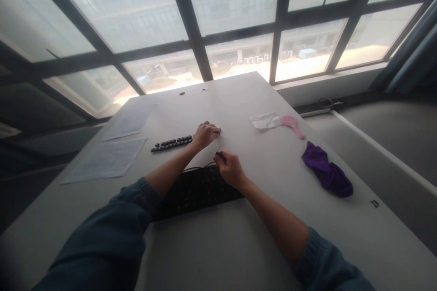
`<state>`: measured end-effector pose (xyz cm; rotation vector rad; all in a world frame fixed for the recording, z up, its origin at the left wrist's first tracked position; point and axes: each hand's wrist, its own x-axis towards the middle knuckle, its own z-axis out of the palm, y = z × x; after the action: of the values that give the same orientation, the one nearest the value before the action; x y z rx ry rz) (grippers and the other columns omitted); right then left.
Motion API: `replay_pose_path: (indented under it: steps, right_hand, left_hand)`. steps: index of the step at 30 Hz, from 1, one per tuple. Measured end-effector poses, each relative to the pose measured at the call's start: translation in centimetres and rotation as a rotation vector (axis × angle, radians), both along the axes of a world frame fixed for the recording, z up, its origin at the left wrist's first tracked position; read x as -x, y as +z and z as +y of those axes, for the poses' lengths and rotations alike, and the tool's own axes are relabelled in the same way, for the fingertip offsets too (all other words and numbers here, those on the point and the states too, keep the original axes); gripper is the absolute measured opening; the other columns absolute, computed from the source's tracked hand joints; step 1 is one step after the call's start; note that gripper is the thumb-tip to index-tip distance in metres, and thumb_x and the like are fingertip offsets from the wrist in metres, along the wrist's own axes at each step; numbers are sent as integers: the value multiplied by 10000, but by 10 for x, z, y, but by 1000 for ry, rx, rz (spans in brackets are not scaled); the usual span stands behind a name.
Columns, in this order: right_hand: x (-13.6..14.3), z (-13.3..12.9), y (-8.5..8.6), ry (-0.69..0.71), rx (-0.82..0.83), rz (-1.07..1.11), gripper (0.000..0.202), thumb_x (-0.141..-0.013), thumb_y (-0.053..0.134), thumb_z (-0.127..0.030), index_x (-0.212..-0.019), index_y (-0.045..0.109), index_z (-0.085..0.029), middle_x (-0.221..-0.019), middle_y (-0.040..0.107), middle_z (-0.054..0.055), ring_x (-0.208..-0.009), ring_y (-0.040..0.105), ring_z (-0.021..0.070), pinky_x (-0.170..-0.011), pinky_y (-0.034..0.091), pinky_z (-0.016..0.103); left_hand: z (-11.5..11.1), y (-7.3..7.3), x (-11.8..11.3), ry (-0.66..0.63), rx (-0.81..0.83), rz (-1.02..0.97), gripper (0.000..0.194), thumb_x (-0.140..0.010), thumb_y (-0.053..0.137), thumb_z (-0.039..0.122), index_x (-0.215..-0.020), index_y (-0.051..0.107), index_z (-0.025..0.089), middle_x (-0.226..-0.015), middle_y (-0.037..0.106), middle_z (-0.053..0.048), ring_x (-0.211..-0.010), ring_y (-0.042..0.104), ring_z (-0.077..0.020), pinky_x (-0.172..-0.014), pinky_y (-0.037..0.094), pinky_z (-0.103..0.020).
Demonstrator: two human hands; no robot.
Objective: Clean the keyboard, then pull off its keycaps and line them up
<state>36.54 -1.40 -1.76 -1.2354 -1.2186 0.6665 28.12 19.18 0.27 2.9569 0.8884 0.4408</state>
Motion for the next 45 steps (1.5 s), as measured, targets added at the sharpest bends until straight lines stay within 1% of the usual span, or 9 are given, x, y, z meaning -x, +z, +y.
replay_pose_path:
  steps: [7,12,17,21,25,30,37,41,45]
  right_hand:
    - [0,-1,1,3,1,25,260,-922,560,-402,-788,633,-192,-661,634,20,-614,574,169,-593,455,269]
    - [-3,3,-1,-24,6,245,327,-898,583,-487,-797,645,-183,-662,642,28,-566,574,156,-530,448,266]
    - [-12,10,0,-168,-65,518,376,-853,621,-560,-827,629,-184,-700,642,31,-571,589,147,-531,481,277]
    - [-20,8,5,-166,-114,426,378,-846,636,-560,-821,635,-183,-703,648,40,-585,589,149,-510,457,267]
    - [-22,-3,5,-106,-124,256,305,-895,599,-494,-849,633,-195,-754,668,42,-607,584,149,-523,445,266]
    - [-23,-20,3,-66,-144,-46,224,-936,546,-377,-866,665,-200,-845,686,46,-752,616,175,-707,495,309]
    - [-25,-26,1,-95,-94,-49,211,-930,545,-372,-869,659,-205,-751,664,23,-655,583,172,-655,475,305]
    - [-23,-23,2,-33,-90,-134,204,-936,533,-345,-855,663,-209,-690,598,11,-658,559,181,-672,455,317]
    - [-20,-18,5,76,-135,-235,183,-931,519,-275,-818,648,-212,-767,579,23,-702,542,178,-696,442,314]
  left_hand:
    - [2,1,5,-11,-25,-15,158,-826,712,229,-970,777,222,-1002,758,-79,-1011,562,-290,-919,399,-424]
    - [-6,16,14,-16,-42,-138,131,-835,726,229,-958,771,212,-1007,747,-73,-986,558,-269,-920,428,-405]
    - [-40,40,41,-35,-42,-283,128,-898,664,280,-958,750,206,-983,730,-67,-937,566,-237,-905,453,-382]
    - [-83,48,63,-25,33,-357,167,-942,579,246,-998,731,204,-980,726,-50,-924,598,-210,-905,469,-358]
    - [-129,43,74,13,160,-349,148,-914,592,191,-963,732,198,-927,731,-42,-870,624,-196,-849,483,-331]
    - [-166,24,77,15,279,-300,155,-897,598,171,-940,740,212,-909,728,-45,-869,633,-198,-814,490,-310]
    - [-169,-1,78,42,332,-386,167,-898,579,174,-936,734,227,-930,723,-52,-925,628,-224,-864,492,-350]
    - [-168,-5,79,47,352,-415,162,-906,577,188,-938,730,232,-925,723,-51,-913,629,-222,-876,488,-362]
    - [-169,-6,79,43,351,-417,157,-899,587,180,-937,731,228,-919,720,-53,-915,626,-217,-872,490,-352]
